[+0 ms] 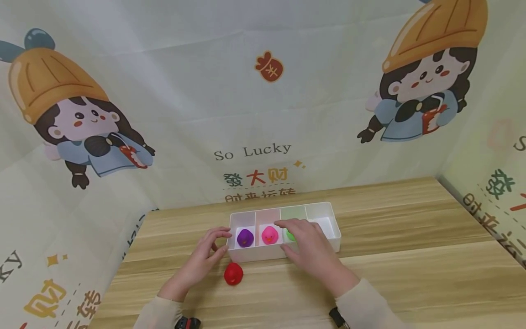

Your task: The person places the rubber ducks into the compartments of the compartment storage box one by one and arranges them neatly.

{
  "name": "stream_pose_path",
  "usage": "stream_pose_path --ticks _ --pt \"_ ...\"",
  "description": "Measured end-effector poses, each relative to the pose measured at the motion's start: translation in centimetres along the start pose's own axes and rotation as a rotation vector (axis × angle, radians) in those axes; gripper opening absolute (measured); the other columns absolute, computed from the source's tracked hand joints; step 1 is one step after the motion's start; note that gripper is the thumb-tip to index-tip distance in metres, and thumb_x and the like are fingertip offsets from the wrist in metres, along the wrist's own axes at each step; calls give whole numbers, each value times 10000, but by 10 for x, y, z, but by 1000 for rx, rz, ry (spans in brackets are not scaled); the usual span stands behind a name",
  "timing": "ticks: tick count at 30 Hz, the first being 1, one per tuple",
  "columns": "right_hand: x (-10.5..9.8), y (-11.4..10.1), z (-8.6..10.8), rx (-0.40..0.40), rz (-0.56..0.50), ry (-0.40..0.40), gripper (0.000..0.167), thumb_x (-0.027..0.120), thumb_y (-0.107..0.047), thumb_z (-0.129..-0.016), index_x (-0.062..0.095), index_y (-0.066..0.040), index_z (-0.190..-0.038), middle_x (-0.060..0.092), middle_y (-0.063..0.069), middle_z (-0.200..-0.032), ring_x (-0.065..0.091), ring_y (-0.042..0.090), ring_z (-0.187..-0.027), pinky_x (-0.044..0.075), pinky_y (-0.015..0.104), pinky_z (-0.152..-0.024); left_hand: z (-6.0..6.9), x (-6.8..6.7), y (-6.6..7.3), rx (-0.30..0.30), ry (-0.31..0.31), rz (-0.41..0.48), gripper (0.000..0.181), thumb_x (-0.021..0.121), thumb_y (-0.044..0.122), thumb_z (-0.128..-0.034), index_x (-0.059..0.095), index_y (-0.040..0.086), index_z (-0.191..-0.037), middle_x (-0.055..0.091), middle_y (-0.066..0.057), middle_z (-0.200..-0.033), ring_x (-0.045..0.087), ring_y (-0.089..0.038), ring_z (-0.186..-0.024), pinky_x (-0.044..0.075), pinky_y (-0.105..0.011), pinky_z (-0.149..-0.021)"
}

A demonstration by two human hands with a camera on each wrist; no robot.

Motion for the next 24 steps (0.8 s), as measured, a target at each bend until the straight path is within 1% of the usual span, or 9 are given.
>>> stream_pose_path --ticks 1,2,5,8,9,13,15,20,24 --pt "0 -1 1 4 -3 -1 554 859 -159 -839 641 -128 -1347 719 22 -1259 692 192 -1022 507 467 -929 0 0 1 4 -1 3 273 634 31 -998 617 40 -1270 538 -147 -1473 493 -349 -1185 468 -325 -916" --pt "1 -3 2 8 -8 0 560 860 -162 -839 638 -132 -1352 715 21 -1261 692 190 -1017 503 462 -926 1 -1 3 26 1 -5 269 629 33 -1000 615 33 -1269 540 -160 -1465 495 -359 -1179 472 -323 -908" --pt "1 -6 4 9 -17 8 573 865 -151 -830 633 -135 -1354 706 21 -1268 697 185 -995 501 448 -903 1 -1 4 47 3 -12 269 628 37 -999 611 23 -1267 538 -175 -1460 491 -363 -1189 478 -319 -902" --pt "2 -9 5 -7 -26 12 544 867 -138 -823 649 -133 -1321 699 25 -1271 699 198 -1018 509 452 -897 1 -1 3 37 1 -13 270 630 33 -997 612 20 -1266 539 -171 -1461 486 -371 -1199 477 -324 -908" --pt "2 -11 5 -14 -25 14 531 870 -137 -819 658 -133 -1305 696 27 -1270 698 204 -1037 512 455 -896 1 -1 2 16 -2 -6 274 635 33 -995 615 26 -1269 537 -158 -1470 482 -361 -1213 474 -328 -919" --pt "0 -15 5 -41 -22 27 458 881 -127 -804 700 -131 -1224 686 34 -1242 682 243 -1109 521 466 -895 -3 2 -1 -23 -8 -15 277 640 31 -996 624 50 -1272 538 -121 -1481 483 -333 -1213 470 -355 -942" --pt "-1 -19 5 -62 -20 38 435 889 -116 -791 718 -128 -1191 690 36 -1217 680 251 -1114 525 468 -889 -5 3 -2 -41 -13 -20 275 641 31 -998 628 62 -1271 538 -104 -1486 479 -311 -1227 469 -358 -954" --pt "4 -30 6 -95 -32 55 399 899 -97 -765 742 -158 -1127 714 12 -1163 682 220 -1093 540 461 -895 -6 4 -4 -55 -14 -20 268 642 26 -996 631 62 -1261 539 -111 -1486 470 -324 -1267 471 -355 -963" --pt "15 -36 5 -75 -51 19 392 893 -118 -778 738 -189 -1131 725 -19 -1165 677 193 -1082 544 447 -916 -4 3 -5 -58 -10 -29 272 647 28 -992 629 63 -1261 541 -122 -1482 471 -310 -1261 472 -335 -948"
Point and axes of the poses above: each hand's wrist, its own z-axis away from the middle knuckle, its own x-axis out of the palm, y = z × x, the point moved 10 cm from there along -z, towards the middle knuckle
